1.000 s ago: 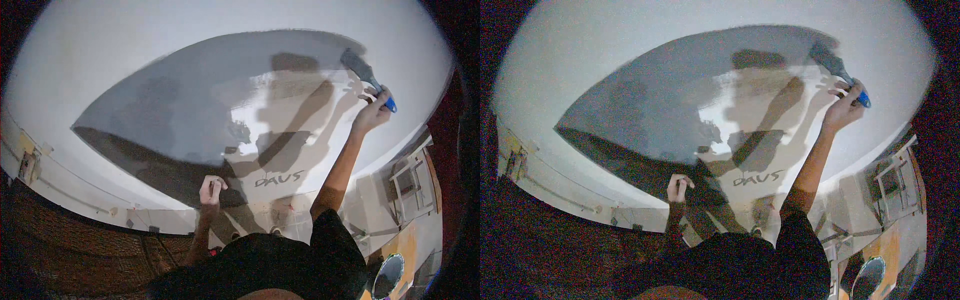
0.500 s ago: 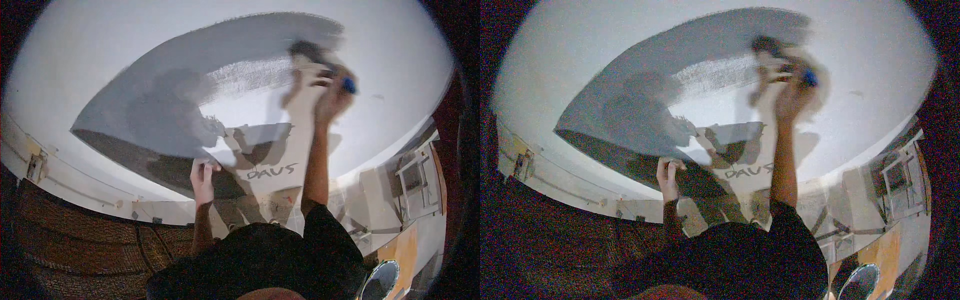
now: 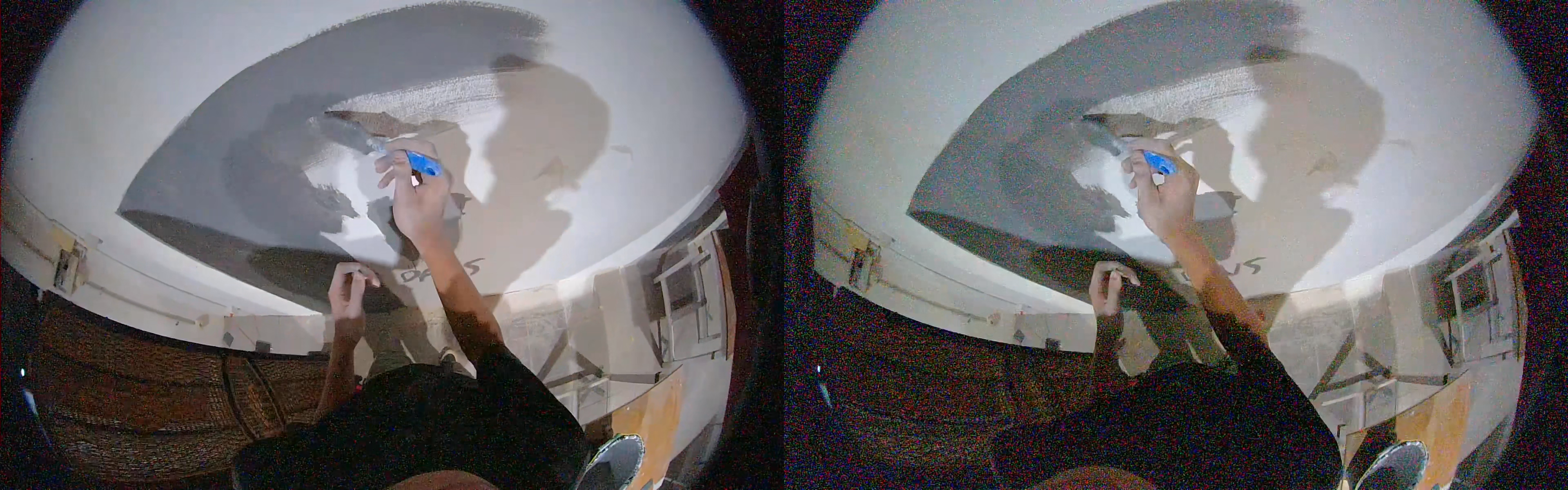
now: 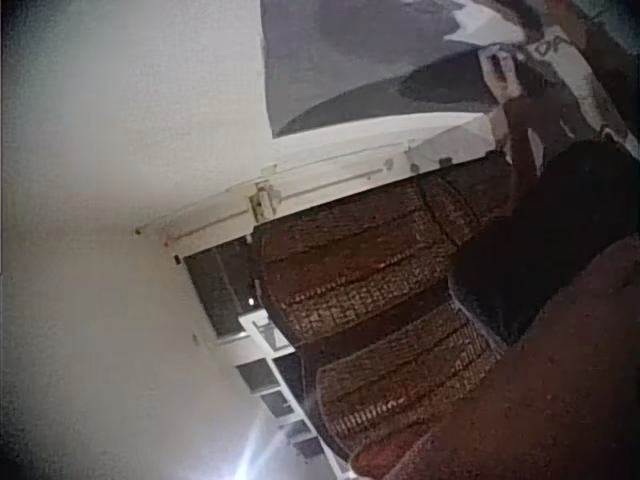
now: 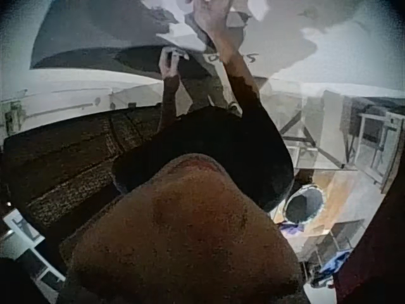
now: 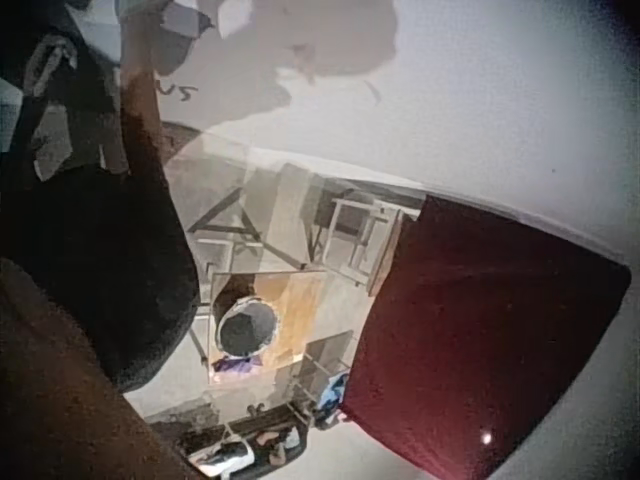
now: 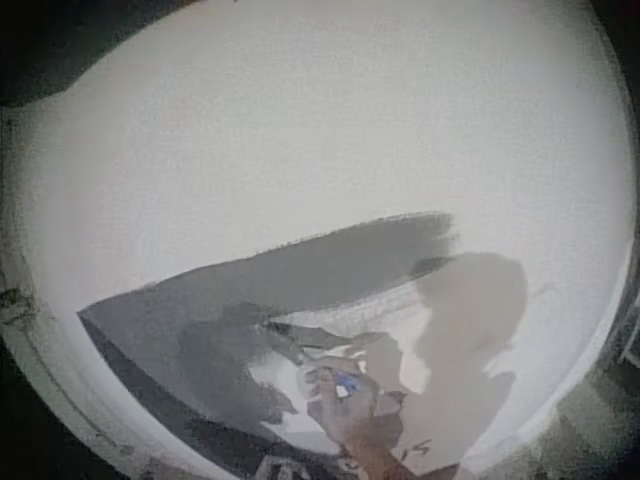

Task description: Applying and smoothing grey plaster or compound on a wall using a putty knife.

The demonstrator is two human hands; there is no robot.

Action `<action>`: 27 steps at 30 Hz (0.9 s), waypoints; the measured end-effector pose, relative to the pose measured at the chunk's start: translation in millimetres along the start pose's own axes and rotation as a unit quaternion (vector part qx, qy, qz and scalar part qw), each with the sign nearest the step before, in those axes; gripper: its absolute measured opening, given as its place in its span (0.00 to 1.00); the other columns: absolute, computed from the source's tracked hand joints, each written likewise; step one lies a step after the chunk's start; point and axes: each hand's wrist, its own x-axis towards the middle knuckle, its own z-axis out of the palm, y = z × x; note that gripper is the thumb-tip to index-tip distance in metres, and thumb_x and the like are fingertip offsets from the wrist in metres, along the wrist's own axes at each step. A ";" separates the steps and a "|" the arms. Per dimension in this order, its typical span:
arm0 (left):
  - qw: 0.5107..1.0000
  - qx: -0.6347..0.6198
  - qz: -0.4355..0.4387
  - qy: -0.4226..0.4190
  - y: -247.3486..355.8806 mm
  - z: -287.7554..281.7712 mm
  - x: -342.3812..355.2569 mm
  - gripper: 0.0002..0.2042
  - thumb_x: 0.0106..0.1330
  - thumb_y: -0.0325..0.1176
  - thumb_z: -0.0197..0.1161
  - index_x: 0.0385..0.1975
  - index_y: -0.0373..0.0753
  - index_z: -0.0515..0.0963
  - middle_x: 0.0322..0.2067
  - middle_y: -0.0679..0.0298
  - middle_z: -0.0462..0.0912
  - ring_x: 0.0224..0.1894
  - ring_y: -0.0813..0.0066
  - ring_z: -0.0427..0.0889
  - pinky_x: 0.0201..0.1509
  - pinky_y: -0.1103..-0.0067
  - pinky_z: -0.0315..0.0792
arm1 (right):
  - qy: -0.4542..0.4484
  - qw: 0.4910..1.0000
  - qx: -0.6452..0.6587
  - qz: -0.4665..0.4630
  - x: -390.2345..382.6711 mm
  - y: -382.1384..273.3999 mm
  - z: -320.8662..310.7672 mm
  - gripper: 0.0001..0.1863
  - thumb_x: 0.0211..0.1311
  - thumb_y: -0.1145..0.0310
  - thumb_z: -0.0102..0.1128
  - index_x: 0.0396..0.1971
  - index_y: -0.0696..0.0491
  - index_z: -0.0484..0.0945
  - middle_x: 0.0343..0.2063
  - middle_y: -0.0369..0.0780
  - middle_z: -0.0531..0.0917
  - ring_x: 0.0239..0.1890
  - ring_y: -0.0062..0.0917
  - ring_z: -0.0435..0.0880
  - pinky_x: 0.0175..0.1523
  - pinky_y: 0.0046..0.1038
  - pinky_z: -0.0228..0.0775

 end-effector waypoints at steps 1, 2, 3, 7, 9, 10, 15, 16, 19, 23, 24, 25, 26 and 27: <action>1.000 -0.001 -0.014 -0.017 -2.1 -0.7 0.6 0.06 0.72 0.31 0.50 0.38 0.34 0.69 0.28 0.60 0.75 0.33 0.75 0.73 0.42 0.77 0.68 | 0.018 1.000 -0.005 -0.010 -0.3 15.0 -3.5 0.09 0.70 0.72 0.49 0.41 0.64 0.73 0.38 0.46 0.80 0.31 0.26 0.83 0.28 0.25 0.78; 1.000 -0.001 -0.016 -0.016 -2.8 -2.6 -0.8 0.06 0.72 0.31 0.50 0.38 0.34 0.69 0.28 0.60 0.75 0.33 0.75 0.73 0.42 0.77 0.68 | 0.047 0.996 -0.043 -0.061 3.3 21.7 -14.1 0.10 0.71 0.70 0.49 0.41 0.63 0.73 0.37 0.46 0.80 0.30 0.26 0.83 0.27 0.25 0.77; 1.000 -0.009 -0.016 -0.011 -3.3 -4.7 -2.5 0.07 0.72 0.32 0.50 0.38 0.35 0.69 0.28 0.60 0.74 0.33 0.75 0.73 0.42 0.77 0.68 | 0.077 0.987 -0.082 -0.112 8.2 24.7 -32.7 0.12 0.71 0.67 0.50 0.40 0.62 0.73 0.36 0.45 0.80 0.29 0.26 0.83 0.26 0.25 0.77; 0.998 -0.010 -0.054 0.038 -19.4 -31.6 -12.2 0.09 0.72 0.36 0.51 0.37 0.36 0.70 0.30 0.62 0.73 0.33 0.75 0.73 0.42 0.77 0.67 | 0.286 0.948 -0.061 -0.123 34.8 -17.3 -105.5 0.14 0.72 0.62 0.49 0.40 0.60 0.71 0.26 0.44 0.80 0.23 0.26 0.82 0.20 0.25 0.76; 0.997 0.017 -0.067 0.042 -15.8 -44.1 -14.9 0.10 0.72 0.37 0.51 0.36 0.36 0.70 0.30 0.62 0.73 0.33 0.75 0.72 0.42 0.76 0.67 | 0.319 0.904 -0.171 -0.229 37.0 -39.3 -128.1 0.18 0.71 0.56 0.49 0.39 0.59 0.69 0.25 0.45 0.79 0.21 0.26 0.80 0.20 0.25 0.76; 0.995 0.023 -0.086 0.041 -18.9 -51.4 -15.1 0.10 0.72 0.38 0.51 0.36 0.37 0.70 0.29 0.62 0.73 0.33 0.75 0.72 0.43 0.76 0.67 | 0.323 0.892 -0.208 -0.237 35.6 -48.1 -125.8 0.19 0.71 0.55 0.49 0.40 0.59 0.69 0.25 0.44 0.79 0.21 0.25 0.80 0.21 0.25 0.75; 0.999 -0.007 -0.036 0.023 -31.3 -75.4 -8.8 0.09 0.72 0.36 0.52 0.36 0.36 0.70 0.30 0.62 0.74 0.32 0.74 0.73 0.42 0.76 0.68 | 0.107 0.829 -0.438 -0.331 18.5 -12.7 -79.9 0.14 0.68 0.64 0.48 0.35 0.60 0.77 0.27 0.41 0.79 0.28 0.23 0.78 0.32 0.25 0.72; 0.999 -0.023 -0.010 0.020 -33.5 -78.2 -5.0 0.08 0.72 0.35 0.52 0.36 0.36 0.70 0.30 0.62 0.74 0.32 0.74 0.74 0.42 0.77 0.68 | 0.073 0.865 -0.421 -0.263 6.2 6.1 -46.4 0.14 0.68 0.63 0.46 0.35 0.58 0.78 0.25 0.40 0.79 0.27 0.24 0.78 0.32 0.24 0.71; 1.000 -0.009 0.003 -0.013 -21.8 -90.4 -0.9 0.06 0.72 0.30 0.50 0.36 0.34 0.69 0.29 0.60 0.74 0.31 0.73 0.75 0.40 0.76 0.71 | -0.049 0.886 -0.380 -0.263 -25.9 11.2 45.6 0.13 0.65 0.60 0.53 0.38 0.52 0.80 0.23 0.38 0.78 0.24 0.29 0.79 0.28 0.28 0.69; 0.998 -0.056 0.013 -0.025 -24.1 -125.7 -1.5 0.07 0.72 0.31 0.49 0.35 0.34 0.69 0.29 0.59 0.75 0.33 0.73 0.75 0.42 0.76 0.70 | -0.048 0.961 -0.220 -0.164 -47.5 25.1 115.3 0.15 0.45 0.72 0.64 0.37 0.49 0.79 0.29 0.41 0.80 0.34 0.38 0.80 0.38 0.35 0.71; 0.999 -0.043 0.013 -0.029 -24.3 -139.8 -2.6 0.08 0.72 0.32 0.50 0.36 0.34 0.69 0.29 0.58 0.75 0.33 0.72 0.75 0.43 0.75 0.69 | -0.124 0.927 -0.352 0.032 -46.1 12.6 107.8 0.10 0.52 0.72 0.61 0.36 0.52 0.79 0.29 0.42 0.80 0.33 0.38 0.80 0.38 0.35 0.72; 0.998 -0.049 0.011 -0.032 -22.0 -149.7 -2.9 0.08 0.72 0.32 0.50 0.36 0.34 0.69 0.29 0.58 0.75 0.33 0.72 0.75 0.43 0.75 0.69 | 0.030 0.955 -0.250 -0.159 -49.2 46.8 94.1 0.06 0.60 0.70 0.54 0.35 0.54 0.78 0.29 0.43 0.81 0.32 0.36 0.80 0.39 0.34 0.72; 0.999 -0.020 -0.014 -0.035 -16.5 -163.9 -4.7 0.09 0.72 0.34 0.50 0.36 0.34 0.69 0.29 0.59 0.75 0.33 0.72 0.75 0.43 0.75 0.69 | 0.077 0.950 -0.261 -0.150 -45.8 41.2 81.1 0.08 0.63 0.71 0.50 0.36 0.54 0.78 0.29 0.42 0.81 0.31 0.32 0.80 0.39 0.32 0.72; 0.998 0.007 -0.040 -0.045 -14.0 -174.9 -7.5 0.09 0.72 0.35 0.50 0.36 0.34 0.69 0.29 0.59 0.75 0.33 0.72 0.75 0.43 0.74 0.69 | 0.145 0.917 -0.325 -0.182 -35.3 42.5 57.1 0.10 0.69 0.71 0.48 0.30 0.58 0.75 0.23 0.39 0.80 0.27 0.22 0.78 0.39 0.26 0.72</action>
